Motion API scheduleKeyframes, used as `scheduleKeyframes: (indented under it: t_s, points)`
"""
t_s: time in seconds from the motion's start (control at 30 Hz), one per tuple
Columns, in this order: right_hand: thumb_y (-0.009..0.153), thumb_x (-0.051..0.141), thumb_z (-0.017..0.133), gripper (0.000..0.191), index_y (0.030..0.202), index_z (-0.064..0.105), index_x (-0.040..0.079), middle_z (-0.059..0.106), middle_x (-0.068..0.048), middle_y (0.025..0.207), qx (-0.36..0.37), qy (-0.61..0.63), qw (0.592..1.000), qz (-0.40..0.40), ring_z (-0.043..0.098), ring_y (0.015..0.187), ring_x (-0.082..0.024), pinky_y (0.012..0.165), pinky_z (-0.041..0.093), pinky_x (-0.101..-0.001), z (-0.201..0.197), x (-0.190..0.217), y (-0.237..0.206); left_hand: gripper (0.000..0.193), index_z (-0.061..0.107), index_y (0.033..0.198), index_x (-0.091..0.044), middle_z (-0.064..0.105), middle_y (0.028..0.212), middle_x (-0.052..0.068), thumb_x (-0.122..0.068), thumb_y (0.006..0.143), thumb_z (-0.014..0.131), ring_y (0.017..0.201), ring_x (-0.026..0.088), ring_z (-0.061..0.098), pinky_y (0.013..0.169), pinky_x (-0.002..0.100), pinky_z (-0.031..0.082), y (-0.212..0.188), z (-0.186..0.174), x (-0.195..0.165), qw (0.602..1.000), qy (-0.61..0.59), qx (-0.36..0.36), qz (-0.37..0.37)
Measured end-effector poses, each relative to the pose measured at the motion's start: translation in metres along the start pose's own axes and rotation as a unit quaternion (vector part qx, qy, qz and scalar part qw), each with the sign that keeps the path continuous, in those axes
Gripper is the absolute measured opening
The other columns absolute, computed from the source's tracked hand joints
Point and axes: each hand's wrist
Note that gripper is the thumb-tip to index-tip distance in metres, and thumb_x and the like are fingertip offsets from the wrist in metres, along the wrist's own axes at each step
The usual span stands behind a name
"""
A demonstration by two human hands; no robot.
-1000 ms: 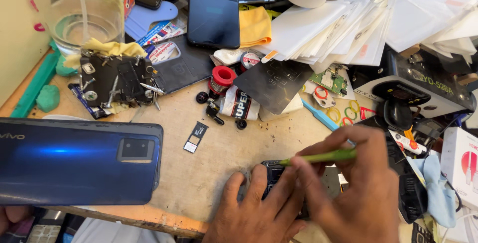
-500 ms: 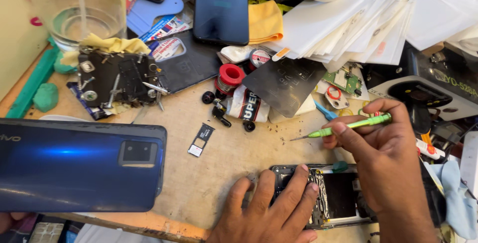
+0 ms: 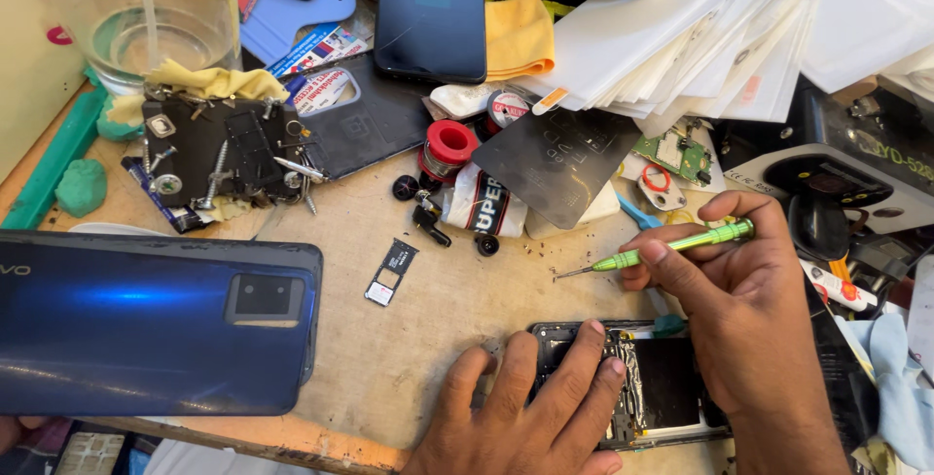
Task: The person repairs a disassembled smartphone on a cluttered workbench. They pry and reposition the phone's internal frame and battery area by hand, then use a green precision screwdriver to work on screws and connectors inside the phone body, steadying the device with the other hand throughout.
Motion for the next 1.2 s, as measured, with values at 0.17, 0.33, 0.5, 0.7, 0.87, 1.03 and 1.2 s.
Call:
scheduleKeyframes:
  t_s: [0.17, 0.33, 0.5, 0.7, 0.87, 1.03, 1.2]
  points:
    - [0.094, -0.008, 0.065, 0.039, 0.12, 0.04, 0.007, 0.072, -0.024, 0.099, -0.001, 0.03, 1.0, -0.009, 0.071, 0.084, -0.026, 0.079, 0.06, -0.0371, -0.005, 0.0, -0.001, 0.063, 0.066, 0.139, -0.018, 0.059, 0.15, 0.007, -0.068, 0.105, 0.049, 0.118, 0.029, 0.055, 0.094, 0.048, 0.038, -0.001, 0.0, -0.001, 1.0, -0.003, 0.003, 0.0]
    - [0.098, -0.009, 0.062, 0.039, 0.125, 0.04, 0.006, 0.07, -0.024, 0.103, 0.01, 0.057, 0.997, -0.046, 0.071, 0.09, -0.028, 0.085, 0.059, -0.041, -0.022, 0.001, -0.008, 0.06, 0.067, 0.138, -0.016, 0.061, 0.148, 0.008, -0.064, 0.104, 0.054, 0.116, 0.031, 0.056, 0.092, 0.048, 0.042, -0.002, 0.0, 0.0, 1.0, -0.024, -0.006, -0.004]
    - [0.1, -0.012, 0.059, 0.035, 0.123, 0.04, 0.005, 0.07, -0.031, 0.107, -0.002, 0.084, 0.995, -0.049, 0.072, 0.093, -0.031, 0.088, 0.058, -0.042, -0.045, 0.001, -0.032, 0.055, 0.069, 0.135, -0.017, 0.062, 0.145, 0.006, -0.062, 0.107, 0.058, 0.118, 0.032, 0.056, 0.092, 0.049, 0.045, -0.003, 0.0, -0.002, 0.999, -0.03, -0.039, -0.015]
    - [0.098, -0.011, 0.057, 0.036, 0.122, 0.038, 0.008, 0.07, -0.031, 0.106, -0.051, 0.024, 0.998, -0.03, 0.073, 0.09, -0.032, 0.081, 0.06, -0.0421, -0.06, -0.009, -0.048, 0.054, 0.069, 0.14, -0.02, 0.062, 0.149, 0.003, -0.063, 0.107, 0.058, 0.112, 0.028, 0.054, 0.085, 0.046, 0.038, -0.004, 0.001, 0.004, 0.998, 0.035, -0.032, 0.051]
    - [0.098, -0.011, 0.058, 0.036, 0.121, 0.038, 0.007, 0.07, -0.031, 0.106, -0.055, 0.037, 0.997, -0.037, 0.072, 0.092, -0.031, 0.083, 0.061, -0.0409, -0.06, -0.014, -0.05, 0.053, 0.068, 0.136, -0.023, 0.061, 0.145, -0.001, -0.063, 0.102, 0.058, 0.111, 0.026, 0.054, 0.085, 0.051, 0.035, 0.001, -0.002, -0.002, 0.999, 0.024, 0.005, 0.026]
    - [0.097, -0.011, 0.059, 0.039, 0.124, 0.038, 0.008, 0.07, -0.031, 0.104, -0.057, 0.018, 0.997, -0.039, 0.073, 0.096, -0.032, 0.085, 0.062, -0.0421, -0.058, -0.017, -0.051, 0.062, 0.07, 0.136, -0.024, 0.059, 0.145, -0.003, -0.068, 0.095, 0.055, 0.109, 0.028, 0.054, 0.085, 0.053, 0.036, 0.007, -0.005, -0.009, 0.999, 0.005, 0.046, -0.008]
    - [0.095, -0.012, 0.06, 0.042, 0.126, 0.039, 0.008, 0.07, -0.031, 0.103, -0.044, 0.011, 0.997, -0.056, 0.074, 0.1, -0.032, 0.084, 0.062, -0.0413, -0.059, -0.02, -0.051, 0.057, 0.07, 0.135, -0.025, 0.059, 0.145, -0.006, -0.066, 0.099, 0.053, 0.111, 0.028, 0.053, 0.086, 0.054, 0.038, 0.008, -0.004, -0.01, 0.999, 0.004, 0.038, -0.018]
Point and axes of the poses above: each hand's wrist, its own y-axis towards the middle knuckle, its own z-axis out of the palm, x = y × z
